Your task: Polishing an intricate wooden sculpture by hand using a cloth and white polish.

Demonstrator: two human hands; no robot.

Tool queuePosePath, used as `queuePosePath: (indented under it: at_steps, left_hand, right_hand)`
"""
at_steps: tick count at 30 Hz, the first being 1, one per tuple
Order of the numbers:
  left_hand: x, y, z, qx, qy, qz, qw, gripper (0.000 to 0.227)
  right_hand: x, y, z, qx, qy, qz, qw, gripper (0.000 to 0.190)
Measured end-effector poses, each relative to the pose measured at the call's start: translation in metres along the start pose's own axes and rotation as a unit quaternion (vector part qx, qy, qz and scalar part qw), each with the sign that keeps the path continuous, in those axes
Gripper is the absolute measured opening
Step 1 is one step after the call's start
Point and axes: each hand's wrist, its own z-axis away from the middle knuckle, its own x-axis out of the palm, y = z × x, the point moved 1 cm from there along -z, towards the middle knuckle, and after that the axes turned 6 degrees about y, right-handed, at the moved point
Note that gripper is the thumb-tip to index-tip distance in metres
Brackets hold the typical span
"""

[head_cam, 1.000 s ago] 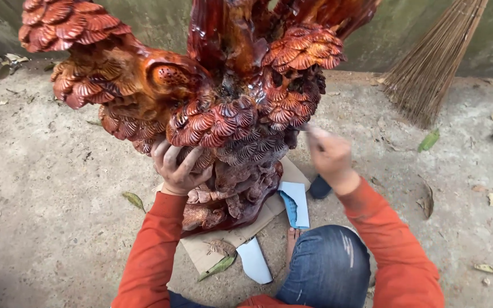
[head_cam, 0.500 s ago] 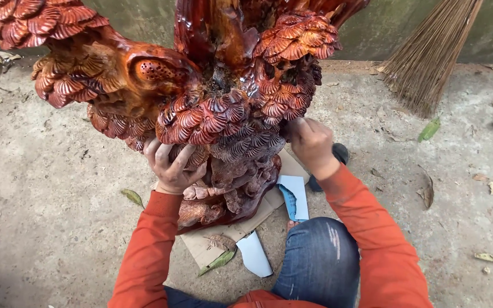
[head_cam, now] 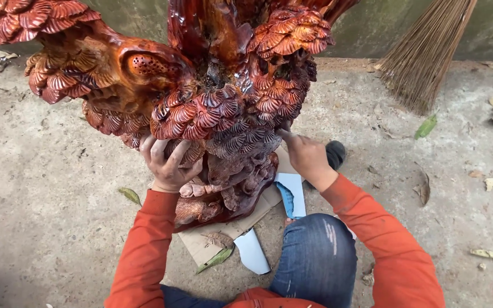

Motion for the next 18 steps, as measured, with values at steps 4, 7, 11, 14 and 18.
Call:
queuePosePath:
  at_steps: [4,7,11,14,18]
  left_hand:
    - [0.003,0.005,-0.004,-0.009,0.01,-0.002,1.0,0.049]
    - [0.002,0.009,-0.015,0.001,0.023,0.006,1.0,0.051]
    - [0.005,0.005,-0.005,-0.001,0.021,0.004,1.0,0.051]
    - [0.005,0.003,-0.005,0.001,0.026,-0.002,1.0,0.051]
    - [0.002,0.009,-0.016,-0.002,0.032,-0.003,0.999,0.05]
  right_hand:
    - [-0.001,0.021,0.007,0.049,0.07,-0.018,0.996,0.017]
    - [0.024,0.03,-0.007,0.12,0.098,-0.061,0.986,0.025]
    - [0.022,-0.009,-0.008,0.084,-0.017,0.118,0.989,0.026]
    - [0.005,-0.025,-0.03,0.035,-0.011,0.182,0.983,0.019]
    - [0.002,0.007,-0.021,0.076,0.098,0.154,0.98,0.021]
